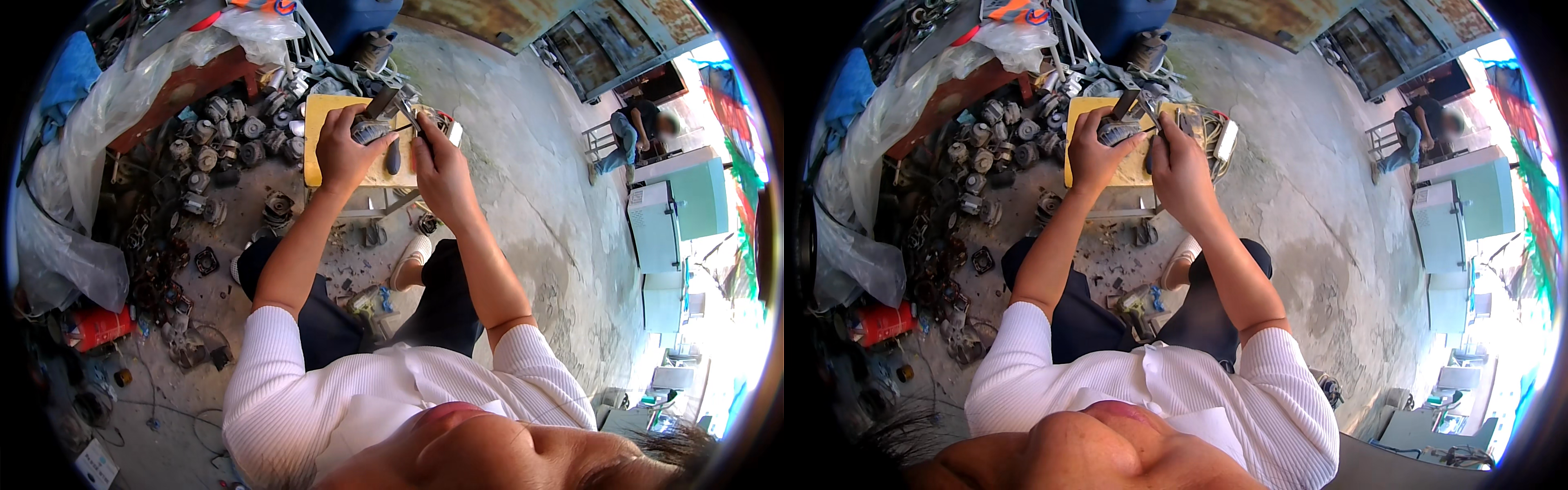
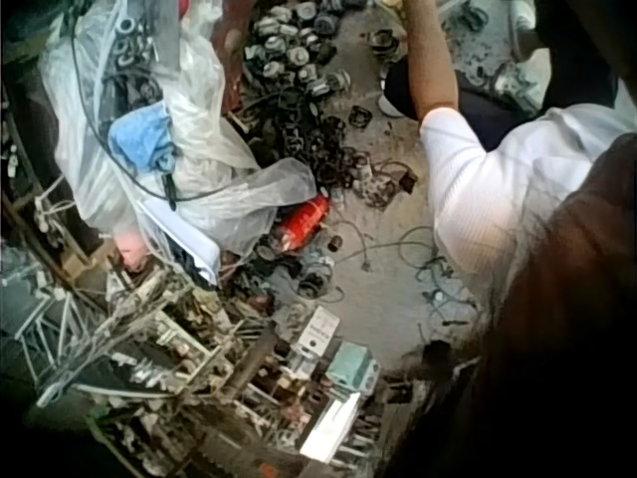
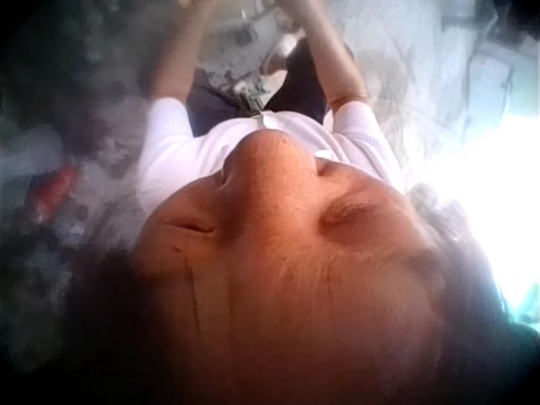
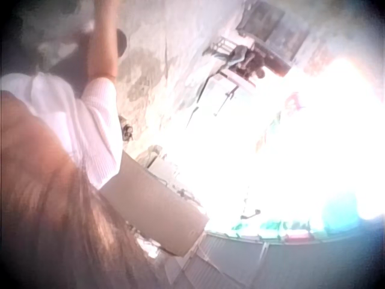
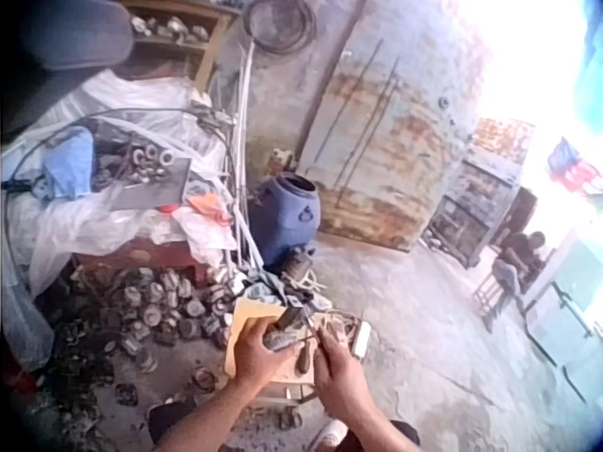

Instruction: The person uses a screwdriver and a wrench to disassemble and work on a metal appliance motor part on a small table, turning it over and handling various small components.

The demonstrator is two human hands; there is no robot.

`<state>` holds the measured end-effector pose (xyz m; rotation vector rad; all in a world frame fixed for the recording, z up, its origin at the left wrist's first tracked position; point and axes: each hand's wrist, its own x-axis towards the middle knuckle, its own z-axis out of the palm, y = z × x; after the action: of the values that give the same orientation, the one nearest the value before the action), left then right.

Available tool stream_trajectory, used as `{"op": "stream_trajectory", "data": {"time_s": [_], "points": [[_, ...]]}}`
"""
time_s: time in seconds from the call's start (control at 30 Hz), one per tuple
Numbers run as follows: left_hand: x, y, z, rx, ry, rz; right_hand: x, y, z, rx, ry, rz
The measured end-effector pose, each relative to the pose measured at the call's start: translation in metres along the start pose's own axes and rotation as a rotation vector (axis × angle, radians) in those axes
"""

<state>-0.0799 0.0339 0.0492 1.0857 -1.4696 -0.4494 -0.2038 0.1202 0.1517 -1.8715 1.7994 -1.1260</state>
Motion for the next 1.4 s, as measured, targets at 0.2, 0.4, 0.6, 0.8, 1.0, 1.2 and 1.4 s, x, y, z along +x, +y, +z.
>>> {"op": "stream_trajectory", "data": {"time_s": [0.2, 0.4, 0.6, 0.8, 1.0, 1.2, 1.4], "points": [[-0.001, 0.004, 0.002, 0.011, 0.001, 0.029, 0.008, 0.012, -0.009, 0.211, -0.149, 0.169], [-0.004, 0.001, -0.001, 0.016, -0.014, 0.051, 0.020, -0.034, -0.030, 0.466, -0.387, 0.389], [-0.004, 0.002, -0.001, 0.030, 0.006, 0.110, 0.034, -0.034, -0.042, 0.473, -0.493, 0.432], [-0.007, 0.000, 0.001, 0.037, -0.025, 0.064, 0.055, -0.029, -0.046, 0.590, -0.610, 0.571], [-0.007, 0.005, -0.001, -0.012, -0.087, -0.051, 0.061, -0.018, -0.055, 0.483, -0.678, 0.552], [-0.010, 0.001, 0.001, 0.060, -0.077, -0.002, 0.066, -0.026, -0.053, 0.637, -0.663, 0.672], [-0.010, 0.003, 0.002, -0.025, -0.069, -0.044, 0.051, -0.029, -0.047, 0.479, -0.682, 0.591]]}}
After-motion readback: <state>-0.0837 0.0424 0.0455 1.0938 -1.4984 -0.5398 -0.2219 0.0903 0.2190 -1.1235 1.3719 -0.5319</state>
